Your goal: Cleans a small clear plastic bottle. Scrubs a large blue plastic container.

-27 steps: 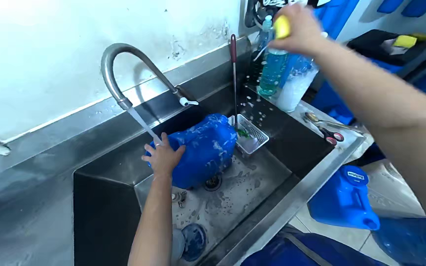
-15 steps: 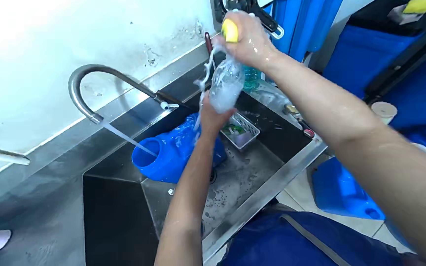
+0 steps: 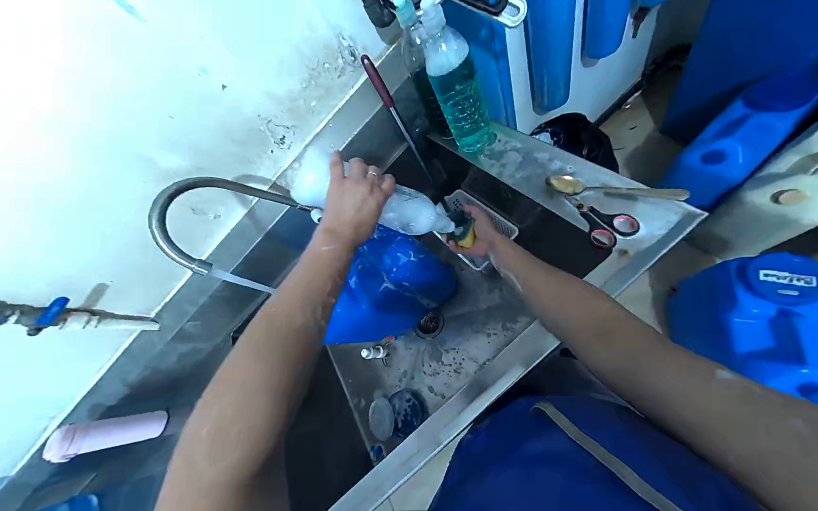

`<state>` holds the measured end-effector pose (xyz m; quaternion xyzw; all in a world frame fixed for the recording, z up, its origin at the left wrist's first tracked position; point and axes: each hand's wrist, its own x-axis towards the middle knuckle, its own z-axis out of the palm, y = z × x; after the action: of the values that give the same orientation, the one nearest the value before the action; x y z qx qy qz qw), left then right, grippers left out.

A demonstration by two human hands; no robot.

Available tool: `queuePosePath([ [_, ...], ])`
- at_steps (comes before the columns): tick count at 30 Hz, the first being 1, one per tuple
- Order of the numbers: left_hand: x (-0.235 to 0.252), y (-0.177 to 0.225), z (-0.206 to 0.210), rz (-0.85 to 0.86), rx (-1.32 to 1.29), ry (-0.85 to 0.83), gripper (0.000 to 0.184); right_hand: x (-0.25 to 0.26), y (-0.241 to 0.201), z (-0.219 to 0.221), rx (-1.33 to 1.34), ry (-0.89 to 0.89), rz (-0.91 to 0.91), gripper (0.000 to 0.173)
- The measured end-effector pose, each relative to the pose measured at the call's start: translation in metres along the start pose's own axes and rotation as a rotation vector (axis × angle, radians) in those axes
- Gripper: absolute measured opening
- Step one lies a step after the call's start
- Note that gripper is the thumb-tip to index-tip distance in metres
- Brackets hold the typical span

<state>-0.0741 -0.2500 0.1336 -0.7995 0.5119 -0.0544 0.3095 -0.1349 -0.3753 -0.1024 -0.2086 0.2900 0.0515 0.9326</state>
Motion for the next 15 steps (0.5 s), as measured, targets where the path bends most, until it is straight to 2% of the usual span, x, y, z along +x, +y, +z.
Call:
queuePosePath([
  [4, -0.021, -0.018, -0.018, -0.034, 0.047, -0.001, 0.031, 0.009, 0.006, -0.005, 0.075, -0.094, 0.022, 0.060],
  [10, -0.032, -0.034, -0.022, -0.055, 0.109, 0.006, 0.034, 0.012, 0.008, -0.006, 0.112, -0.153, 0.012, 0.065],
  [13, -0.029, -0.036, -0.020, -0.051, 0.088, 0.032, 0.036, 0.015, 0.006, -0.010, 0.098, -0.197, -0.004, 0.083],
  [15, -0.028, -0.038, -0.017, -0.030, 0.075, 0.065, 0.037, 0.014, 0.006, -0.011, 0.089, -0.220, -0.016, 0.085],
])
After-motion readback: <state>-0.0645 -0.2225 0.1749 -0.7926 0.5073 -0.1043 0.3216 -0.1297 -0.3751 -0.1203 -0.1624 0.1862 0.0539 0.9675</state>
